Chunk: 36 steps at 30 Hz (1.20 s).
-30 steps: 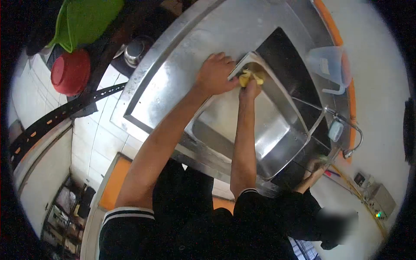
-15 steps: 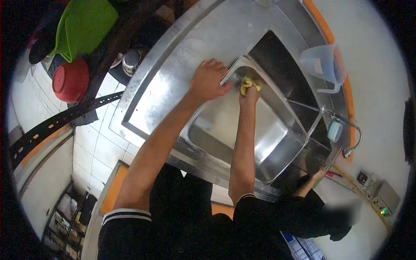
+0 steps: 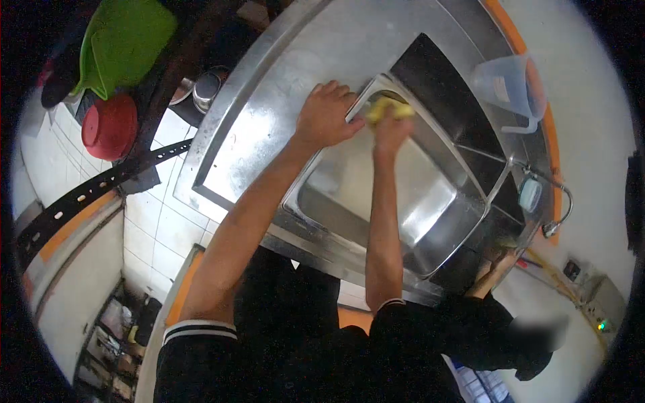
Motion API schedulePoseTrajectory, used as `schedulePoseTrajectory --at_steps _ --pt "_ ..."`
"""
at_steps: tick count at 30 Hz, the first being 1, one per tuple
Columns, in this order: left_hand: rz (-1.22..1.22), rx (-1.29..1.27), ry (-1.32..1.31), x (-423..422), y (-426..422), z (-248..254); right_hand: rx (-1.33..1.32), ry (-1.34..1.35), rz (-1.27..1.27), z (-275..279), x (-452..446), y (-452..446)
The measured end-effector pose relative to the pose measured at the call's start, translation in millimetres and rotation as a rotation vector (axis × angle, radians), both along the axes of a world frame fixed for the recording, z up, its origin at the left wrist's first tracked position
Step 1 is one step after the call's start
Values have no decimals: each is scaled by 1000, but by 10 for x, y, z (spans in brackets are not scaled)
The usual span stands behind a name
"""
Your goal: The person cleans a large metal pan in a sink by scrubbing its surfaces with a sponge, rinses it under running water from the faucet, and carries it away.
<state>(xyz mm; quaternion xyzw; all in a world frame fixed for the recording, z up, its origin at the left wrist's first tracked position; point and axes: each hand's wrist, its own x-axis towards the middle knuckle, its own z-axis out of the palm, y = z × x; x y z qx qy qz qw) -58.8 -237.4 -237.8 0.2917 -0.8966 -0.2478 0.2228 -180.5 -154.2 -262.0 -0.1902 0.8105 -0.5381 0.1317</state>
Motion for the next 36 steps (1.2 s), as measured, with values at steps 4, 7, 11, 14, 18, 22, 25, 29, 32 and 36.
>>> schedulePoseTrajectory --at_steps 4,7,11,14,18,22,25,29,32,36 --pt "-37 53 -127 -18 -35 65 37 287 345 -766 189 3" --pt "-22 1 -38 -37 -5 31 213 51 459 -628 551 296" --pt "-40 34 -131 -26 -15 83 532 -65 1078 -666 816 1032" --pt "-35 32 -145 -42 -14 112 272 -106 1107 -788 887 1353" --pt "-25 -6 -33 -41 -11 42 329 -152 956 -687 1138 1163" --pt "-33 11 -95 -26 -4 82 505 -815 989 -74 689 1720" --pt "-57 68 -163 -42 -41 157 826 -385 945 -405 96 2749" --pt "-4 34 -109 -35 30 144 769 -469 918 -201 490 2577" --pt "13 -62 18 -70 20 95 289 -579 929 55 923 2082" --pt "-17 -21 -60 -64 -2 120 532 -539 894 -54 490 2371"
